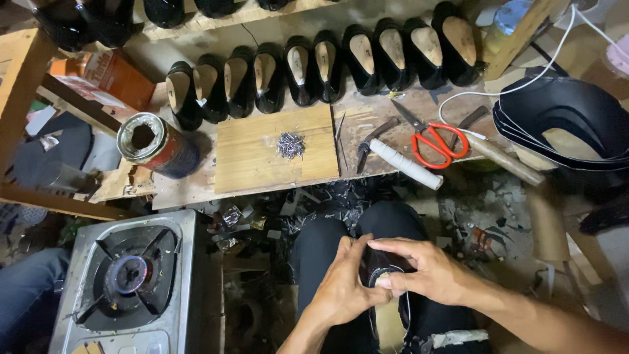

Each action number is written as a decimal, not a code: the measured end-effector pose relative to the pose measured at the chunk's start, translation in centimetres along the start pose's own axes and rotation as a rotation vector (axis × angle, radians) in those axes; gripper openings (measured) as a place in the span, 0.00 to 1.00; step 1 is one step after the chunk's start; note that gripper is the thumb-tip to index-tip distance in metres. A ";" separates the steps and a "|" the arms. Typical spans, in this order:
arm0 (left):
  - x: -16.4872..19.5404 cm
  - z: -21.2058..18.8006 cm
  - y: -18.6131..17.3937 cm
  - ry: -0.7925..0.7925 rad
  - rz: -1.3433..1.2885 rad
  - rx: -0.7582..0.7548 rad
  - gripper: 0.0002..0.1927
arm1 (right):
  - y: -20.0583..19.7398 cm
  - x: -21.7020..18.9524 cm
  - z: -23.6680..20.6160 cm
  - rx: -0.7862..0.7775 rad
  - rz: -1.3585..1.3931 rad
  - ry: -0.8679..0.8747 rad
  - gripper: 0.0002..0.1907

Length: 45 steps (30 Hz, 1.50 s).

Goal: The person selects a black shoe with a wooden last from a shelf and uses a hammer to drive nails into the sole. They repeatedly tap the shoe's edge and sole, then place the finished shoe on a nearby stack and pick up another shoe to continue the process.

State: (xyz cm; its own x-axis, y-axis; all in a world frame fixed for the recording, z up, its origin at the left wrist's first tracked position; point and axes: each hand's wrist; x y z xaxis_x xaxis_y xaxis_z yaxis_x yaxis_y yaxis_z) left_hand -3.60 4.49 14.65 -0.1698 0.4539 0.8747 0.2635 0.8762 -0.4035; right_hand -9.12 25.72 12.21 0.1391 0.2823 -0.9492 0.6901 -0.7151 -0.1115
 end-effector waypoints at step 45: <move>-1.0 -0.3 2.5 0.056 0.050 0.094 0.50 | -1.4 3.4 -6.9 -0.050 0.108 0.514 0.17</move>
State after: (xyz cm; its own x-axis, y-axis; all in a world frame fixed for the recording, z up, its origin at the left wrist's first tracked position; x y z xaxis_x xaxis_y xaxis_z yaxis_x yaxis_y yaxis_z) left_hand -2.54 6.19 12.86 -0.1043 0.4899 0.8655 0.1798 0.8652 -0.4680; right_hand -4.76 32.09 11.15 0.5330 0.4953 -0.6860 0.6838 -0.7296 0.0045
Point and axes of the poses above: each hand's wrist, its own z-axis towards the middle knuckle, its own y-axis out of the palm, x = y × z, and after that the axes turned 5 degrees about -y, right-handed
